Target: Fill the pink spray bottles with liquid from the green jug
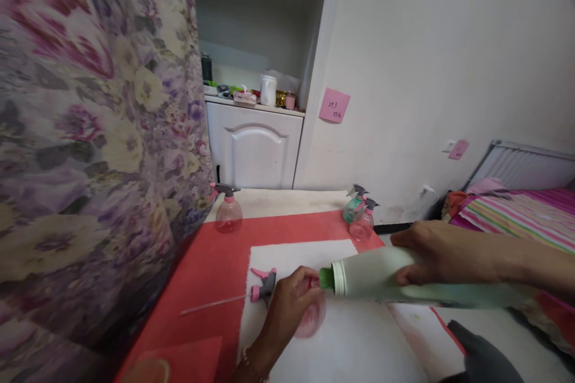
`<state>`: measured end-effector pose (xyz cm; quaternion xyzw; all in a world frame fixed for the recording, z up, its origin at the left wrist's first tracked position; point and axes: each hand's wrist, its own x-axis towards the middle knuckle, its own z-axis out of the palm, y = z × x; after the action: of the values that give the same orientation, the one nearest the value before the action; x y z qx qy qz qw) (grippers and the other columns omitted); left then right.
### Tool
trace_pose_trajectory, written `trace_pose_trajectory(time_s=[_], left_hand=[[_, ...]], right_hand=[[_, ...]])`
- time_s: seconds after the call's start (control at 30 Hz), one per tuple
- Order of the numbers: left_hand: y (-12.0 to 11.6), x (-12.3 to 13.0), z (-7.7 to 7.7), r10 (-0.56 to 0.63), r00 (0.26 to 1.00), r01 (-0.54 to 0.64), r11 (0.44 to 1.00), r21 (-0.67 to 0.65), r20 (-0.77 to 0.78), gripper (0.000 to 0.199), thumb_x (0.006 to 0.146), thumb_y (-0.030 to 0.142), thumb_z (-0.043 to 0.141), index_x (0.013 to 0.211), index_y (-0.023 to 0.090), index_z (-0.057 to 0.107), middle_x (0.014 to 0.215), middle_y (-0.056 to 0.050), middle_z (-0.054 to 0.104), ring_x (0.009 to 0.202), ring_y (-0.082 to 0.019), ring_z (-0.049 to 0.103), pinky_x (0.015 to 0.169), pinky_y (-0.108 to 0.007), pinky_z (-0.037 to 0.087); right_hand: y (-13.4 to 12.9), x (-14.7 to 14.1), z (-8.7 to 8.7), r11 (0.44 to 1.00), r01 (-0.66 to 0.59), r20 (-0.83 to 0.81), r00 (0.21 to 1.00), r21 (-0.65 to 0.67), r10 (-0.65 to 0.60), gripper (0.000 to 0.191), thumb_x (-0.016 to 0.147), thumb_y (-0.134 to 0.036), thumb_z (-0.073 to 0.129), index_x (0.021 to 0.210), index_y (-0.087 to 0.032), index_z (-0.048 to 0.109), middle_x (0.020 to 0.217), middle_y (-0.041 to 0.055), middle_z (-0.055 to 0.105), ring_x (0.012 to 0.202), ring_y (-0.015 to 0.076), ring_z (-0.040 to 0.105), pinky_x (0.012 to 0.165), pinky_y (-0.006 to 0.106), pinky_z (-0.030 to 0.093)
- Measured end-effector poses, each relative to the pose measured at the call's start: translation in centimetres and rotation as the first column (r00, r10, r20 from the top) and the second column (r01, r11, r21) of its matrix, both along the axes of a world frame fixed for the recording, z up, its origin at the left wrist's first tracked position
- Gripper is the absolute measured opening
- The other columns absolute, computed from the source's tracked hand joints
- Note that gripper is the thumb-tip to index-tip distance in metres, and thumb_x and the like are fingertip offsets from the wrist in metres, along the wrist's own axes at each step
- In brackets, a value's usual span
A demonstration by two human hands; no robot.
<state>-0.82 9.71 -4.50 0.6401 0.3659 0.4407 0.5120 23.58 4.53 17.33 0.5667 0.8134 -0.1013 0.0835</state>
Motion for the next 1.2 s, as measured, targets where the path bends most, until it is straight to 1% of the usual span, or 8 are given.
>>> trace_pose_trajectory(time_s=[0.2, 0.4, 0.6, 0.83, 1.03, 1.2], left_hand=[[0.04, 0.06, -0.12, 0.012, 1.000, -0.011, 1.000, 0.020, -0.012, 0.014, 0.075, 0.021, 0.063, 0.088, 0.020, 0.068, 0.087, -0.002, 0.072, 0.088, -0.020, 0.065, 0.081, -0.027, 0.048], [0.02, 0.02, 0.08, 0.011, 1.000, -0.010, 0.999, 0.034, -0.026, 0.014, 0.075, 0.020, 0.063, 0.088, 0.020, 0.069, 0.088, -0.003, 0.072, 0.089, -0.021, 0.066, 0.081, -0.028, 0.047], [0.17, 0.06, -0.43, 0.005, 1.000, -0.005, 0.999, 0.045, -0.008, 0.013, 0.075, 0.020, 0.064, 0.088, 0.020, 0.068, 0.088, -0.002, 0.073, 0.089, -0.021, 0.066, 0.081, -0.028, 0.048], [0.20, -0.05, -0.52, 0.000, 1.000, 0.001, 0.999, 0.051, -0.010, 0.014, 0.076, 0.020, 0.063, 0.089, 0.020, 0.068, 0.088, -0.002, 0.072, 0.089, -0.021, 0.066, 0.081, -0.027, 0.047], [0.27, -0.08, -0.55, -0.007, 1.000, 0.008, 0.999, 0.051, -0.027, 0.014, 0.077, 0.020, 0.062, 0.090, 0.019, 0.068, 0.088, -0.002, 0.072, 0.089, -0.021, 0.065, 0.081, -0.028, 0.047], [0.17, -0.11, -0.41, 0.013, 0.999, -0.011, 0.999, 0.053, -0.037, 0.013, 0.076, 0.020, 0.063, 0.087, 0.019, 0.068, 0.085, -0.002, 0.071, 0.086, -0.020, 0.065, 0.078, -0.027, 0.046]], right_hand=[[-0.03, -0.21, 0.07, 1.000, 0.006, 0.022, 1.000, -0.009, -0.006, 0.026, 0.081, -0.045, 0.062, 0.078, -0.019, 0.059, 0.070, 0.0021, 0.065, 0.061, 0.0173, 0.060, 0.052, 0.026, 0.034], [-0.02, -0.36, 0.09, 1.000, -0.002, 0.016, 1.000, 0.017, 0.002, 0.025, 0.080, -0.044, 0.063, 0.078, -0.019, 0.060, 0.069, 0.0030, 0.066, 0.061, 0.0184, 0.061, 0.052, 0.027, 0.034], [-0.14, -0.23, 0.07, 1.000, 0.009, 0.039, 0.999, 0.017, -0.010, 0.026, 0.081, -0.045, 0.062, 0.081, -0.019, 0.061, 0.073, 0.0040, 0.067, 0.064, 0.0197, 0.063, 0.054, 0.027, 0.036], [-0.07, 0.11, -0.23, 1.000, 0.010, 0.024, 1.000, 0.018, -0.010, 0.027, 0.080, -0.045, 0.063, 0.082, -0.019, 0.063, 0.074, 0.0044, 0.067, 0.063, 0.0185, 0.062, 0.053, 0.027, 0.035], [-0.10, -0.04, -0.05, 1.000, 0.028, 0.006, 1.000, 0.004, -0.028, 0.023, 0.079, -0.043, 0.064, 0.084, -0.021, 0.065, 0.076, 0.0041, 0.068, 0.066, 0.0193, 0.062, 0.053, 0.026, 0.036], [0.03, 0.02, -0.22, 0.999, 0.010, 0.029, 1.000, 0.034, -0.011, 0.028, 0.080, -0.047, 0.063, 0.082, -0.019, 0.063, 0.072, 0.0041, 0.068, 0.063, 0.0189, 0.062, 0.053, 0.027, 0.034]])
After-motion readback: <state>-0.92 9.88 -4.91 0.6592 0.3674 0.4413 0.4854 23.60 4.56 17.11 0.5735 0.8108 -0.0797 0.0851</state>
